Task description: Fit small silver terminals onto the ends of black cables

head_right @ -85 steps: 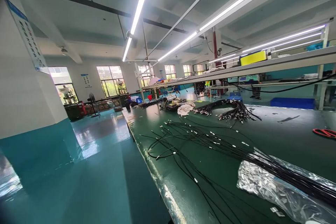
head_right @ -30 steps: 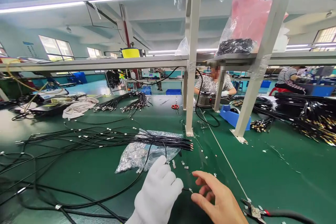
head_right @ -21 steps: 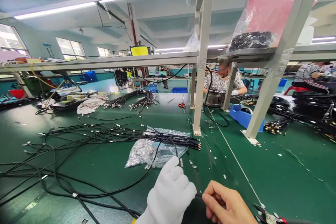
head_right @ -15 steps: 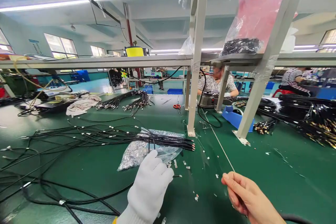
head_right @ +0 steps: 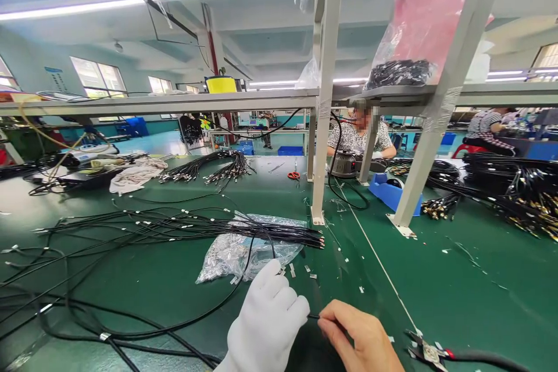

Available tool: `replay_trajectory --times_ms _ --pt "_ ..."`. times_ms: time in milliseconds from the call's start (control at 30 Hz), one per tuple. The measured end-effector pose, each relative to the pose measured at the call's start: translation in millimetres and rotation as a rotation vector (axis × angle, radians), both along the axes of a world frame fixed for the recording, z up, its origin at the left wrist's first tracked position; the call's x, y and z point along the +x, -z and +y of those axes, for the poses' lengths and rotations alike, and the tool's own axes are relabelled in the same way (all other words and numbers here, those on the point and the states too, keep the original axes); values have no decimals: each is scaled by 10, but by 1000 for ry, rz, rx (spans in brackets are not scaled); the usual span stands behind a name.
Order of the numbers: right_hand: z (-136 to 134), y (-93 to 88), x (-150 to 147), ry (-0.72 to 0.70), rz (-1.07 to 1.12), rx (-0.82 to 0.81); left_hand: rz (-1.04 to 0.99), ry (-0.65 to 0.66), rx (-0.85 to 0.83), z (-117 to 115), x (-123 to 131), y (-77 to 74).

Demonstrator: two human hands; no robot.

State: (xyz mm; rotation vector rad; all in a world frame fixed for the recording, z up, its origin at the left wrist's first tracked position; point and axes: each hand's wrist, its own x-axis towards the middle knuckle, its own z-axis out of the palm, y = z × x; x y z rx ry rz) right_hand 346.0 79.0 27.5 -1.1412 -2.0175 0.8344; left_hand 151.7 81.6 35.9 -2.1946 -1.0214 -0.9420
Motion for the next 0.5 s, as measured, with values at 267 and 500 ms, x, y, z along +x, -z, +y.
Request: replay_trajectory --times_ms 267,500 --pt "64 46 38 -34 260 -530 4 -9 -19 -21 -50 -93" --pt "205 132 245 348 -92 -153 -29 -86 -158 -3 -121 -104"
